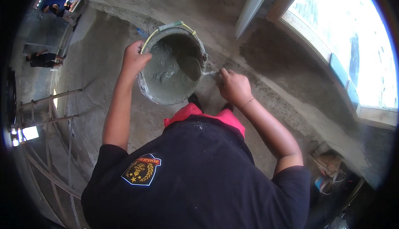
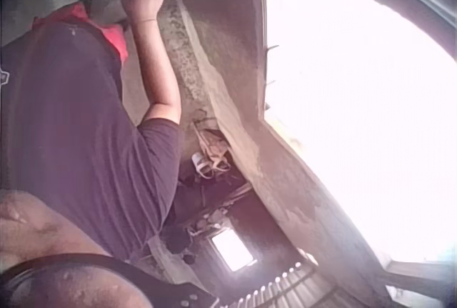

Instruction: The person scoops mortar from a bucket with a trowel and applies it onto the wall.

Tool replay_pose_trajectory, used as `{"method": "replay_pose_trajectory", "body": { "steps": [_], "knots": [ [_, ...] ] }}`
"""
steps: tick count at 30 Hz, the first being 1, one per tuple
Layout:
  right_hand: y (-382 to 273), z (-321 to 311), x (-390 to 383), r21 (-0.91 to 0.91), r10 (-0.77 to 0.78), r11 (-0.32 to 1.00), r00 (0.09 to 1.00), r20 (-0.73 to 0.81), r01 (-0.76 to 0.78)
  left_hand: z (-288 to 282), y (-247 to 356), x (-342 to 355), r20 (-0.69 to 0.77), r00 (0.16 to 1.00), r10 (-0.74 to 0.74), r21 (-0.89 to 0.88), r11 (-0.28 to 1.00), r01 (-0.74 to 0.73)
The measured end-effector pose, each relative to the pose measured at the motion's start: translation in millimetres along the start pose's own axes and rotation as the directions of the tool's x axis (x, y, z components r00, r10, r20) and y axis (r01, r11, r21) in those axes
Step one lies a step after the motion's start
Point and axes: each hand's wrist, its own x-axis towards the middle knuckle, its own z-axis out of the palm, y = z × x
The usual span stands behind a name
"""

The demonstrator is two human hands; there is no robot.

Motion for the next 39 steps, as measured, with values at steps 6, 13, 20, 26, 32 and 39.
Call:
{"method": "replay_pose_trajectory", "body": {
  "steps": [6, 13, 20, 26, 32, 39],
  "knots": [
    [-6, -52, 32, -0.307, -0.183, 0.940, 0.979, -0.085, 0.149, -9, 38, 3, -0.029, 0.997, 0.073, 0.169, 0.983, -0.067],
    [-2, -69, 38, -0.490, -0.294, 0.829, 0.955, 0.029, 0.270, -7, 57, 6, -0.060, 0.992, 0.108, 0.148, 0.984, -0.098],
    [-17, -70, 14, -0.421, -0.190, 0.883, 0.979, 0.079, 0.206, -5, 62, 3, -0.037, 0.985, 0.166, 0.118, 0.980, -0.161],
    [-27, -73, -10, -0.451, -0.024, 0.890, 0.996, 0.091, 0.063, -10, 75, -6, 0.029, 0.984, 0.178, 0.056, 0.982, -0.180],
    [-59, -63, -15, -0.037, -0.090, 0.996, 0.986, -0.140, 0.086, -8, 83, -8, 0.074, 0.971, 0.227, 0.026, 0.973, -0.229],
    [-96, -14, -3, 0.173, -0.152, 0.968, 0.974, -0.166, 0.180, -10, 85, -8, 0.150, 0.949, 0.278, -0.030, 0.960, -0.277]
  ]
}}
